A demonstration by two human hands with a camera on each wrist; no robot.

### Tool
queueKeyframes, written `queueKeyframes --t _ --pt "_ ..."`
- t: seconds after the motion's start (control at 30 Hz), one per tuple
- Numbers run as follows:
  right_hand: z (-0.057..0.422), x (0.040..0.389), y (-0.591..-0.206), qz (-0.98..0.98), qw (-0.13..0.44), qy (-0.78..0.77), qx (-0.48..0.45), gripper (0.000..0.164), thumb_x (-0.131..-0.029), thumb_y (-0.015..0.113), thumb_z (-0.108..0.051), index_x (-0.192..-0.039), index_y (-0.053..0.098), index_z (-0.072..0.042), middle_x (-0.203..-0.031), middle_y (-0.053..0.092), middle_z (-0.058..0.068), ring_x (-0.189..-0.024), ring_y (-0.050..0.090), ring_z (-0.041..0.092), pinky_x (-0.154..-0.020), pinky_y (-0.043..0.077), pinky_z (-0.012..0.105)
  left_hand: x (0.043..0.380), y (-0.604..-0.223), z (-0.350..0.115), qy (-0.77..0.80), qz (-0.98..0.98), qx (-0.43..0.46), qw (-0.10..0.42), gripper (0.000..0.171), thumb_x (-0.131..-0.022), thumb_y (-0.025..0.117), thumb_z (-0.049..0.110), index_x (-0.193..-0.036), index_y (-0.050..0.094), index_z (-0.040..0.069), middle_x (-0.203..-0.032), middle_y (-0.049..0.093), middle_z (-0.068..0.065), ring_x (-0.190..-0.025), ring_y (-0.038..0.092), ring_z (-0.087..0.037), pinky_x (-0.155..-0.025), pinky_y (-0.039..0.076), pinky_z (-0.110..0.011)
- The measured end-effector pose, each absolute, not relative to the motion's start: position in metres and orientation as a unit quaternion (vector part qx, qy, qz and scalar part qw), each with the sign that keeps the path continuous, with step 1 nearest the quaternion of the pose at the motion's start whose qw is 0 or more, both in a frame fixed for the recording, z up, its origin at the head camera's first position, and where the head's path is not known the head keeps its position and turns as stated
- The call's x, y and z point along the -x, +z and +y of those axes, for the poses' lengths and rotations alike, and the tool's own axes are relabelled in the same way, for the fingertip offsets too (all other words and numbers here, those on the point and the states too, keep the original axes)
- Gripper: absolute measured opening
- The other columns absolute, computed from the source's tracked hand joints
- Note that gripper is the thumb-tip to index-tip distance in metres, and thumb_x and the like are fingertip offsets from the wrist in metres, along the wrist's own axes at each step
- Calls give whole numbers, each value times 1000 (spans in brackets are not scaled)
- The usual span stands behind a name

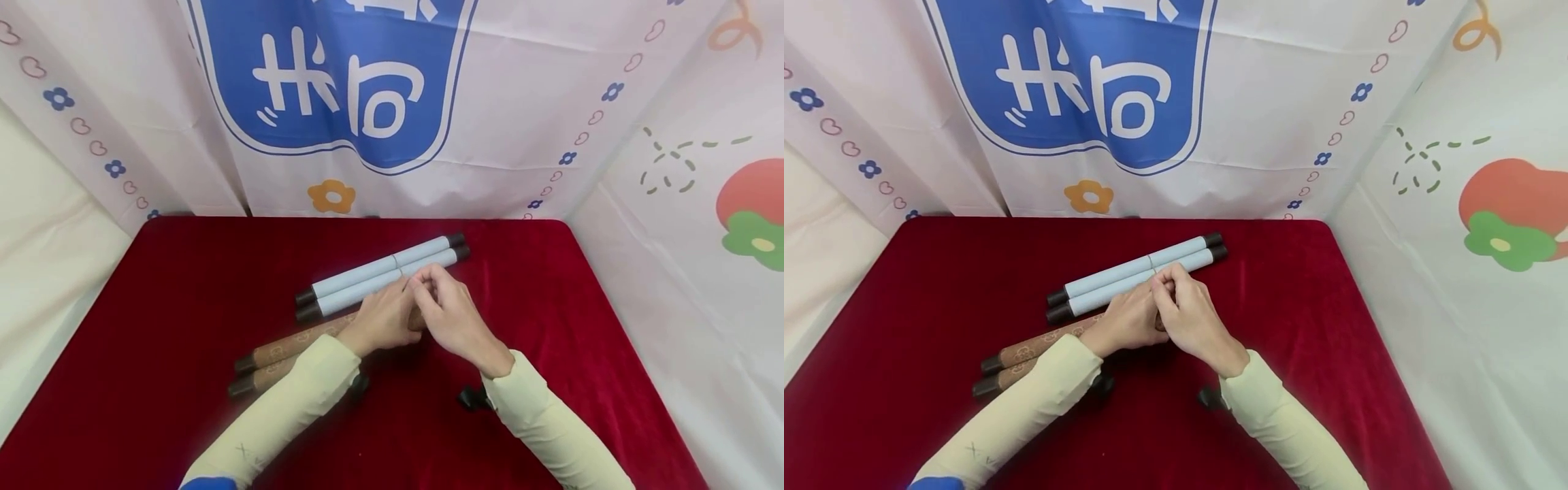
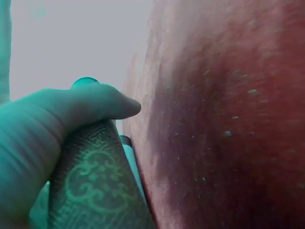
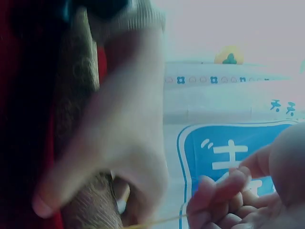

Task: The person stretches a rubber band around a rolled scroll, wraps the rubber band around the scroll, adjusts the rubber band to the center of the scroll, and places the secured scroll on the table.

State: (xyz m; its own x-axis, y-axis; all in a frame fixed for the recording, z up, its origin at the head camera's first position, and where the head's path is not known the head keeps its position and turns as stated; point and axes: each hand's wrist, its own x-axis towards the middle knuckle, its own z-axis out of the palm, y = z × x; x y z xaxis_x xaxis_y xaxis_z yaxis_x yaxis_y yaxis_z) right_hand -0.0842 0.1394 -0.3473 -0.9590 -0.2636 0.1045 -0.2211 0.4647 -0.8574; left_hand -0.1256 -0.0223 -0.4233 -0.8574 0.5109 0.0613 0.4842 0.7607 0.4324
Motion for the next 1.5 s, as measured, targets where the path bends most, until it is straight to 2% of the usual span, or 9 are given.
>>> queueKeyframes --t 0.17,0.37,0.57,0.7,0.87,1.03,1.23,1.4,1.5 --pt "141 75 -352 844 19 -517 140 18 -111 53 -23 -114 60 -6 -86 60 11 -69 50 17 -62 44 25 145 -420 -25 277 928 -242 52 69 -72 94 27 -133 64 17 -118 70 0 -101 66 -19 -80 58 -45" --pt "148 66 -373 851 63 -504 131 15 -111 53 -20 -112 61 -7 -82 56 2 -66 49 12 -61 44 25 160 -401 -43 342 912 -225 34 62 -68 94 32 -119 71 6 -89 70 -3 -78 63 -17 -68 53 -31" --pt "159 72 -393 867 103 -465 147 18 -112 50 -17 -114 63 -7 -88 66 11 -74 61 14 -65 52 27 169 -376 -68 394 894 -198 81 79 -68 97 44 -131 69 5 -98 74 -5 -84 66 -19 -72 56 -31" --pt "167 83 -407 886 105 -416 177 15 -110 54 -14 -109 67 -6 -88 68 6 -77 63 13 -67 52 26 172 -364 -84 414 883 -191 113 89 -67 98 49 -138 66 5 -108 75 -6 -90 66 -22 -77 57 -34" --pt "167 81 -419 911 89 -311 257 15 -105 56 -3 -108 71 -6 -94 71 2 -81 63 11 -70 54 26 177 -363 -89 438 876 -176 101 90 -70 96 51 -140 64 5 -102 75 -8 -86 67 -23 -71 58 -35" --pt "149 68 -408 924 28 -204 321 9 -98 61 -4 -96 68 -9 -89 68 0 -77 62 10 -68 55 25 181 -376 -77 427 887 -156 83 77 -74 95 45 -133 66 5 -100 74 -8 -83 67 -23 -71 57 -34" --pt "117 66 -372 907 -86 -157 381 16 -88 66 -8 -77 56 -14 -71 53 -5 -66 47 8 -63 45 22 180 -401 -58 395 904 -146 79 70 -71 97 42 -124 69 5 -94 73 -6 -81 65 -21 -70 54 -32" --pt "101 68 -360 890 -138 -132 415 11 -87 67 -10 -80 60 -13 -74 56 -3 -69 51 10 -65 48 23 178 -407 -46 391 904 -166 55 62 -74 93 54 -111 69 11 -83 68 -1 -74 60 -18 -61 50 -31" --pt "106 68 -362 895 -145 -114 407 5 -87 70 -14 -87 65 -11 -81 61 -2 -73 56 12 -69 52 25 178 -408 -43 355 911 -206 26 53 -88 78 59 -106 67 10 -84 65 -3 -76 59 -19 -63 51 -33"
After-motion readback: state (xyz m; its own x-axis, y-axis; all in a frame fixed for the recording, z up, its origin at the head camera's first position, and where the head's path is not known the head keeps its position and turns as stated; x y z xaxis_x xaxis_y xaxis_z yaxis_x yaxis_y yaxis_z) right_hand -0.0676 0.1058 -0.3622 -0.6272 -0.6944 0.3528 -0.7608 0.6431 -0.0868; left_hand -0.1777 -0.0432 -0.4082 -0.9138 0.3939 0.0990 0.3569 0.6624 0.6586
